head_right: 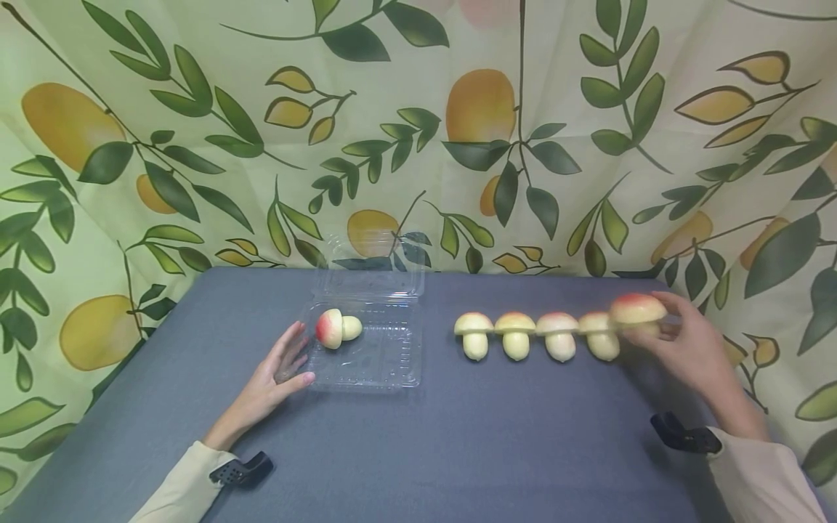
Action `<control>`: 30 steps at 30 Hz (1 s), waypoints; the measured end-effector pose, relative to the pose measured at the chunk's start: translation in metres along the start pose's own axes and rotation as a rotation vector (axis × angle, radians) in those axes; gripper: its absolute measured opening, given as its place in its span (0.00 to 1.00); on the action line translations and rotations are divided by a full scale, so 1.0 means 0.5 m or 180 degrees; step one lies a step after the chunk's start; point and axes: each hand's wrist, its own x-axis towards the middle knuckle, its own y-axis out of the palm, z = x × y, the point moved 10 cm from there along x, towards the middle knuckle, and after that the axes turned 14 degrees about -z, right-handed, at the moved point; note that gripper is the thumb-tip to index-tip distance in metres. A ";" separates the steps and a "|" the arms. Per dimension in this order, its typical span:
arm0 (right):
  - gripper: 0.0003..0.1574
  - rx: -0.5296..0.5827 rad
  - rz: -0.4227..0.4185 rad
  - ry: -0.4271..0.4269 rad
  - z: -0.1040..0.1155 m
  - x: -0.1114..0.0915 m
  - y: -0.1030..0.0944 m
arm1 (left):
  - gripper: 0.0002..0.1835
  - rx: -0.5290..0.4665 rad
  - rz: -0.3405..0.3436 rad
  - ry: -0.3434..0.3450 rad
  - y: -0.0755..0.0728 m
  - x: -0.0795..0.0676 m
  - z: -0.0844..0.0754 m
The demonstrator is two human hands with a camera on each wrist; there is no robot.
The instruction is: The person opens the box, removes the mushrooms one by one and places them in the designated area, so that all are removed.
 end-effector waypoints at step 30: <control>0.53 -0.0157 0.0003 0.0300 -0.081 0.002 0.013 | 0.49 0.0004 -0.0009 -0.0002 0.000 0.000 -0.001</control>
